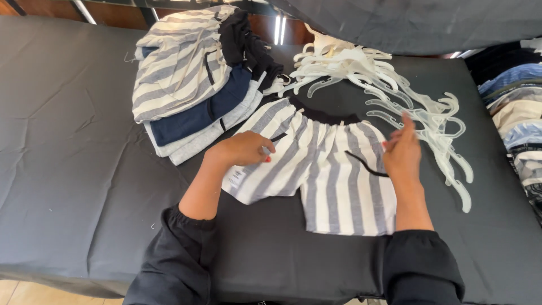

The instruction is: Hanging shorts onto plastic hangers in a clothing store.

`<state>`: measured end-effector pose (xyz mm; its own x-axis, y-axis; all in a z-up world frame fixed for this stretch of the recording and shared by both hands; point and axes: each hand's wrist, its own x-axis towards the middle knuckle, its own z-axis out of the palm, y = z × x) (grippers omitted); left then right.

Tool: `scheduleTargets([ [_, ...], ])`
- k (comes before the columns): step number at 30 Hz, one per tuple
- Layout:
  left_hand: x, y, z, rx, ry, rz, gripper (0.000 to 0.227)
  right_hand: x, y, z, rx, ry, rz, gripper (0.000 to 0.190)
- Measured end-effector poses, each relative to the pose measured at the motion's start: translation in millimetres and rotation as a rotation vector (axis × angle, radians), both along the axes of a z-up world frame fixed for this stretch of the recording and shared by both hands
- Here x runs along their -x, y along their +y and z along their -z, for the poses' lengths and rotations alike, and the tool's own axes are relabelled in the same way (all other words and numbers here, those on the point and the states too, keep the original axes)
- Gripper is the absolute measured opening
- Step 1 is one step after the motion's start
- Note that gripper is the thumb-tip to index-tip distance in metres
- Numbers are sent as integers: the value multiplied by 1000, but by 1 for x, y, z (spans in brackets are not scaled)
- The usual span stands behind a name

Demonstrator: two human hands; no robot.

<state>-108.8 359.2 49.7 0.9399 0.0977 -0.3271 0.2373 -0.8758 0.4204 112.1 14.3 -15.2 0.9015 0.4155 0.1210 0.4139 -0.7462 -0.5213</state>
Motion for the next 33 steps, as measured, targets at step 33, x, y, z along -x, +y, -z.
scheduleTargets([
  [33,10,-5,-9,333,-77,165,65,28,31,16,290,-139,-402,58],
])
